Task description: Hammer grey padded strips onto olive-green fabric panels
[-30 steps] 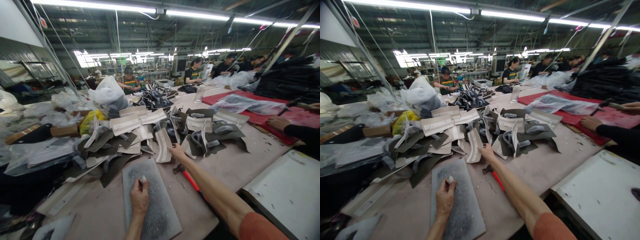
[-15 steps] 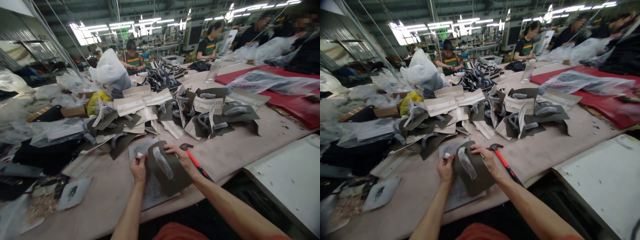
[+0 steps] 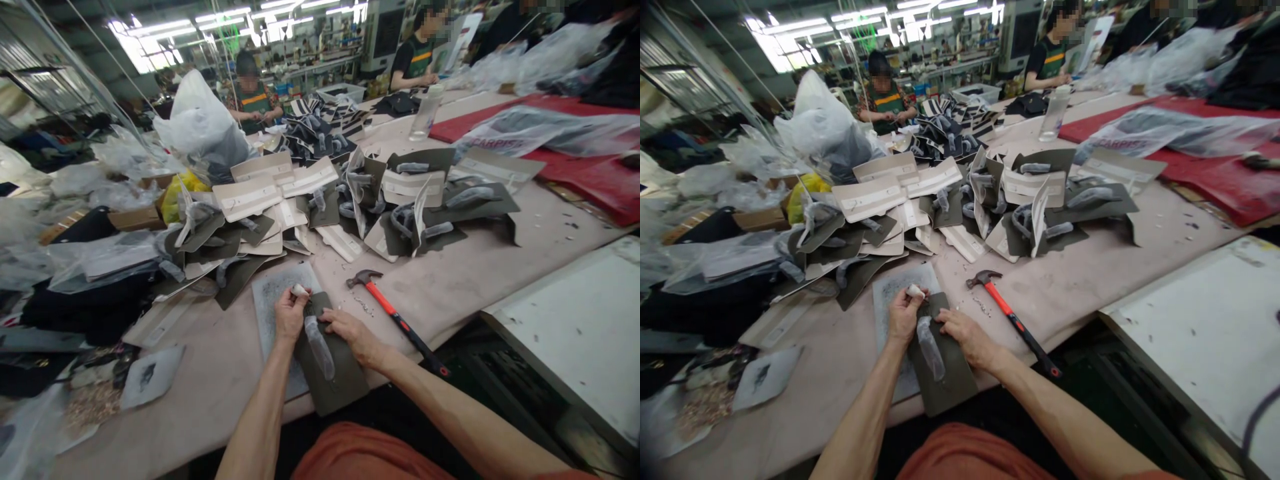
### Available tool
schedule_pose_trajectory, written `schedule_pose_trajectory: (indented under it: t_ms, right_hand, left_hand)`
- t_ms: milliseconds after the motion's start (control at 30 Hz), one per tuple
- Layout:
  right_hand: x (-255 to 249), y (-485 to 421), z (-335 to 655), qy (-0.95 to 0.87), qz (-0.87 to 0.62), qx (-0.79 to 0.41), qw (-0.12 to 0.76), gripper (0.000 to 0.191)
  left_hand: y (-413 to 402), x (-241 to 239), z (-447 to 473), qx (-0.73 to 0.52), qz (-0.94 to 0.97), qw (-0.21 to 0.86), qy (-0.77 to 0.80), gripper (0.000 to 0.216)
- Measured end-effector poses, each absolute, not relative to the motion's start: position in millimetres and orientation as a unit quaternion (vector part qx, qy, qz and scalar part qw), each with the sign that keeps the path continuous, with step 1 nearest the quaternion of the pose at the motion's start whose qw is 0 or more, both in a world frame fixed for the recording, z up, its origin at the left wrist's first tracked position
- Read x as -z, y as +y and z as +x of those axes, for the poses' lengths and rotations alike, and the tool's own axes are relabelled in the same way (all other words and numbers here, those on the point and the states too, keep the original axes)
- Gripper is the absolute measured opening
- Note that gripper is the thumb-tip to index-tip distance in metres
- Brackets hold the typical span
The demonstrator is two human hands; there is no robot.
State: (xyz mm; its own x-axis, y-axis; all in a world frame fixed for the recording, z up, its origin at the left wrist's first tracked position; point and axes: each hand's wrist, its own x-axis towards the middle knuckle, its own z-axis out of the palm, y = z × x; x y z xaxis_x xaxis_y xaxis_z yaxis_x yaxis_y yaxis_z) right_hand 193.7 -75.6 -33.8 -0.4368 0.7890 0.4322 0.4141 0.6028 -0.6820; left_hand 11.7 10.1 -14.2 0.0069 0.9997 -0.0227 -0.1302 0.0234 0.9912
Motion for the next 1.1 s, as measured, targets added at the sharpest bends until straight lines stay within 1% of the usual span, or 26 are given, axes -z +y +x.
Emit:
schedule_pose_trajectory:
  t_ms: [100, 167, 367, 467, 733, 800, 933, 1000, 1067, 1100]
  right_hand:
    - [32, -75, 194, -0.809, -0.377, -0.252, 0.373, 0.019]
    - [28, -73, 199, -0.81, -0.385, -0.268, 0.351, 0.023]
    - [2, -63, 216, -0.837, -0.401, -0.308, 0.208, 0.057]
    - [-4, -61, 215, -0.836, -0.41, -0.314, 0.188, 0.06]
    - [11, -70, 210, -0.832, -0.424, -0.286, 0.213, 0.059]
    - [12, -72, 208, -0.829, -0.426, -0.286, 0.223, 0.056]
    - [7, -76, 206, -0.824, -0.423, -0.277, 0.255, 0.044]
    - [6, -78, 213, -0.803, -0.458, -0.24, 0.295, 0.037]
    - [7, -80, 228, -0.749, -0.54, -0.174, 0.342, 0.031]
    - [8, -81, 238, -0.716, -0.589, -0.137, 0.349, 0.029]
  left_hand:
    - [8, 19, 9, -0.504, 0.476, 0.54, 0.477, 0.04]
    - [4, 19, 5, -0.493, 0.487, 0.539, 0.479, 0.039]
    - [1, 18, 0, -0.48, 0.494, 0.555, 0.467, 0.036]
    - [3, 19, -2, -0.468, 0.506, 0.553, 0.468, 0.033]
    - [2, 23, -5, -0.443, 0.55, 0.516, 0.485, 0.028]
    - [2, 22, -5, -0.434, 0.563, 0.504, 0.49, 0.026]
    - [0, 14, -3, -0.42, 0.597, 0.461, 0.504, 0.021]
    - [-1, 9, -2, -0.412, 0.623, 0.437, 0.501, 0.018]
    - [0, 4, -1, -0.4, 0.652, 0.423, 0.486, 0.016]
    - [1, 1, -1, -0.392, 0.664, 0.422, 0.477, 0.016]
